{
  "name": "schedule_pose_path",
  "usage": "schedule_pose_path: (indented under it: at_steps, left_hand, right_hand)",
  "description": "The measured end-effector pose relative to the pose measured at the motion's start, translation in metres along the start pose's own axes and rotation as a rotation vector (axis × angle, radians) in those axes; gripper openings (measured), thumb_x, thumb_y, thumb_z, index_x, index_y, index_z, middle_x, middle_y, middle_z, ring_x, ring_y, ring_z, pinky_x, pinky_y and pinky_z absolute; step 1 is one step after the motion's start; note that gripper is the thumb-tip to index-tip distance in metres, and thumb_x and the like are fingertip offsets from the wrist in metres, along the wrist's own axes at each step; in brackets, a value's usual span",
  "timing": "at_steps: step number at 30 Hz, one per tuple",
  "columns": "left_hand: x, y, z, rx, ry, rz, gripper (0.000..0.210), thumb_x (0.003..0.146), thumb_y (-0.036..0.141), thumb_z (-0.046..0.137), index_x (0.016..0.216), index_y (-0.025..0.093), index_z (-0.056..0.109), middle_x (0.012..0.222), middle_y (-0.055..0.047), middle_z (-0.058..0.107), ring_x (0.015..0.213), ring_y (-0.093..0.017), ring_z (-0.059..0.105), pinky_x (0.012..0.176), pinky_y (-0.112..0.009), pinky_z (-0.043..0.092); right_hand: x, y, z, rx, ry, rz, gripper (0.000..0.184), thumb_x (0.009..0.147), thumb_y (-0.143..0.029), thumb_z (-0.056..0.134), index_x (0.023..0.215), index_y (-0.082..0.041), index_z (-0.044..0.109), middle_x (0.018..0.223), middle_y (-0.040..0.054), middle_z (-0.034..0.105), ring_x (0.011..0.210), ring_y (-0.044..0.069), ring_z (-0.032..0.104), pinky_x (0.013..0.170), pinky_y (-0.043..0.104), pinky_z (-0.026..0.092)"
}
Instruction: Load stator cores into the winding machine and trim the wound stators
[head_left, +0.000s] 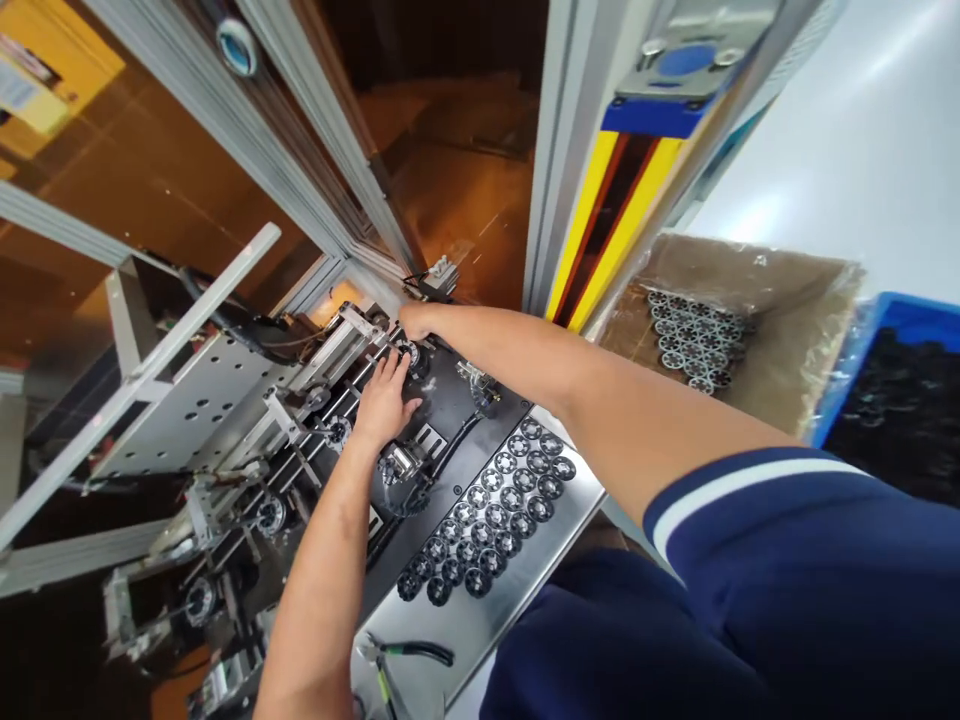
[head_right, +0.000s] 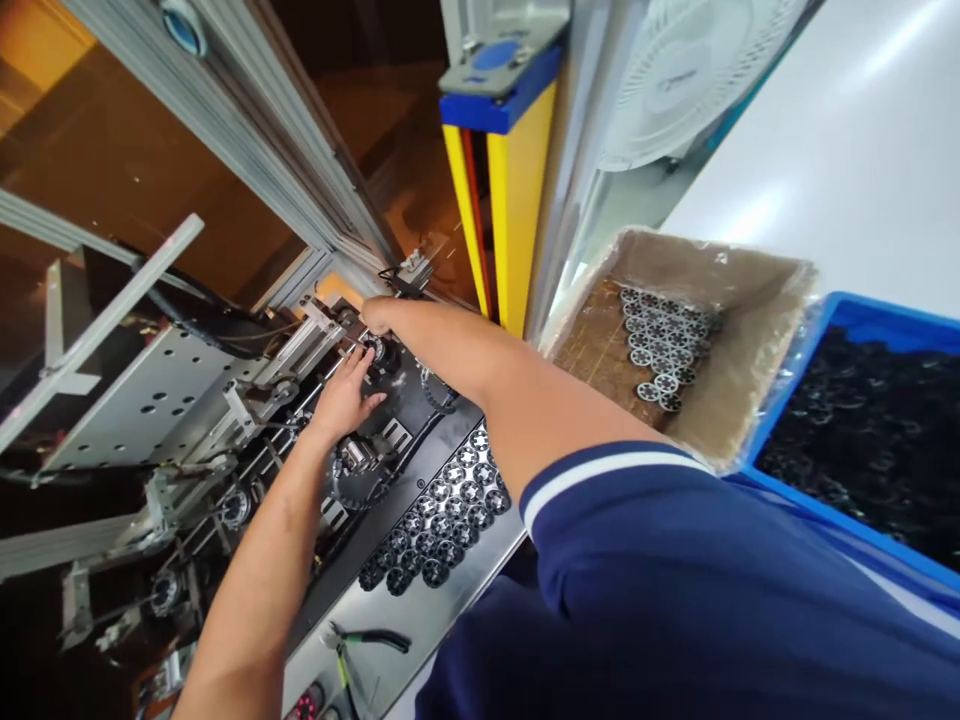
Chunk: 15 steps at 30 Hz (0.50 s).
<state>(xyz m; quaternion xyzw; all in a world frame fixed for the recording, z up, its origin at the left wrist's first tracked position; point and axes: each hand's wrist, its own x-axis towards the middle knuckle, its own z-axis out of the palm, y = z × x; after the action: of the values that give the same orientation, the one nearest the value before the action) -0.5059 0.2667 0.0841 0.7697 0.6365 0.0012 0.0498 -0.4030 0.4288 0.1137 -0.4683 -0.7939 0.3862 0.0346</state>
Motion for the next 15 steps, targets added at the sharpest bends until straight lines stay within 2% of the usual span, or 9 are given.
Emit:
schedule_pose_path:
  at_steps: [5,8,15]
  left_hand:
    - [-0.003,0.001,0.001,-0.021,0.018,0.009,0.080,0.083,0.024,0.069,0.153,0.016,0.032,0.159,-0.022,0.038,0.147,-0.035,0.038,0.115,-0.050,0.043]
    - [-0.004,0.004,0.000,-0.050,0.023,0.006,0.079,0.084,0.022,0.068,0.154,0.016,0.031,0.160,-0.023,0.036,0.147,-0.034,0.038,0.116,-0.048,0.042]
    - [-0.003,0.005,-0.004,-0.065,0.003,-0.009,0.078,0.083,0.020,0.070,0.152,0.011,0.036,0.159,-0.025,0.035,0.146,-0.036,0.040,0.116,-0.048,0.041]
  right_hand:
    - [-0.009,0.008,-0.011,-0.067,-0.010,0.119,0.037,0.096,-0.037,0.062,0.126,-0.016,0.060,0.127,0.0101,0.061,0.111,0.023,0.063,0.093,0.043,0.056]
    - [-0.023,0.010,-0.013,-0.093,-0.057,0.149,0.033,0.097,-0.038,0.060,0.123,-0.018,0.062,0.128,0.0092,0.062,0.110,0.022,0.063,0.094,0.042,0.056]
    - [-0.040,0.008,-0.015,-0.093,-0.115,0.179,0.037,0.096,-0.038,0.062,0.125,-0.015,0.060,0.126,0.0087,0.062,0.109,0.024,0.064,0.092,0.044,0.057]
